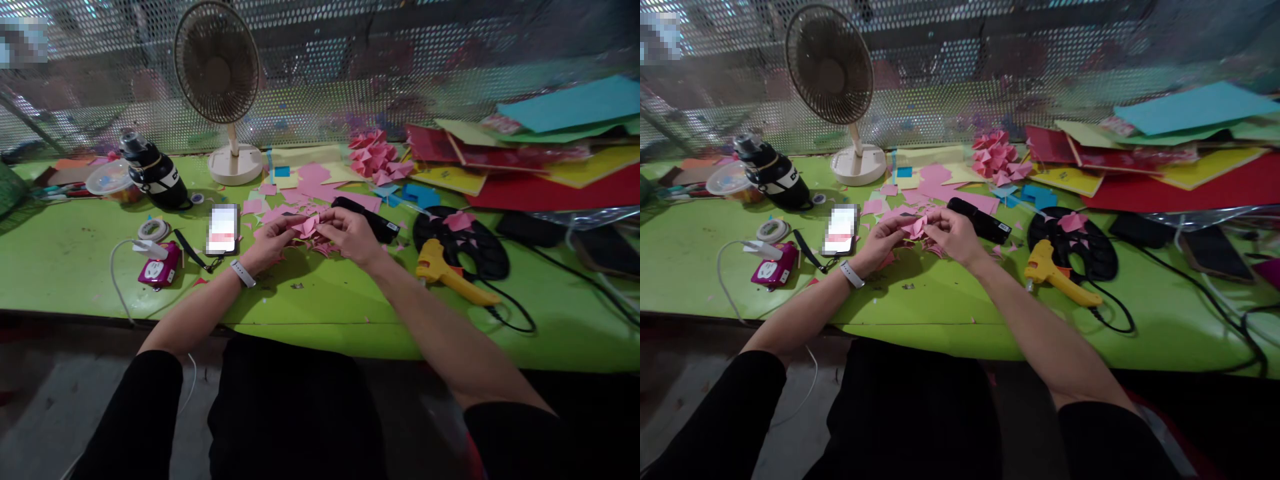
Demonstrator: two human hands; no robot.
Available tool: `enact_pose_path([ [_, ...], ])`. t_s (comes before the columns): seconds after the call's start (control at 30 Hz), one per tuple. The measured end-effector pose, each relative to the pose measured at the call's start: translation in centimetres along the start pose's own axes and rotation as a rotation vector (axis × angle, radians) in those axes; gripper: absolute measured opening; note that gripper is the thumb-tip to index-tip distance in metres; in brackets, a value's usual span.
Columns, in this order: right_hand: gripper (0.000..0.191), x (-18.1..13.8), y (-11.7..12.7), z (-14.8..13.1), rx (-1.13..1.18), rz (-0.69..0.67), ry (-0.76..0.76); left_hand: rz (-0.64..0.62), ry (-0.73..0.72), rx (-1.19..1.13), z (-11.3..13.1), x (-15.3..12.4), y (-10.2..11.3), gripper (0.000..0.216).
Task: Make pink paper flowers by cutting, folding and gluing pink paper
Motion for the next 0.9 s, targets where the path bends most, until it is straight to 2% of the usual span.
enact_pose_path([
  [0.3, 0.022, 0.1, 0.2, 0.6, 0.003, -0.034, -0.023, 0.037, 0.025, -0.039, -0.1, -0.1, 0.1, 0.028],
  [0.43, 0.032, 0.3, 0.9, 0.7, -0.074, 0.057, 0.026, 0.034, 0.018, -0.073, -0.1, -0.1, 0.1, 0.027],
  [0.53, 0.028, 0.3, 1.3, 0.5, -0.147, 0.100, 0.079, 0.008, 0.023, -0.089, -0.1, -0.1, -0.1, 0.026],
  [0.7, 0.013, 0.4, 0.3, 0.6, -0.054, -0.041, 0.018, 0.008, 0.019, -0.108, 0.0, -0.1, -0.1, 0.027],
  [0.9, 0.015, 0.3, -0.1, 0.5, 0.091, -0.083, -0.031, -0.003, 0.030, -0.148, 0.2, -0.2, -0.2, 0.025],
])
Point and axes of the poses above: each hand's wrist, its own x-axis towards the middle knuckle, its own y-axis out of the back of the hand, z = x × y, the point moved 7 cm from there along x, towards the middle knuckle, and after that the axes turned 13 degrees about -z, right-handed, at the moved point
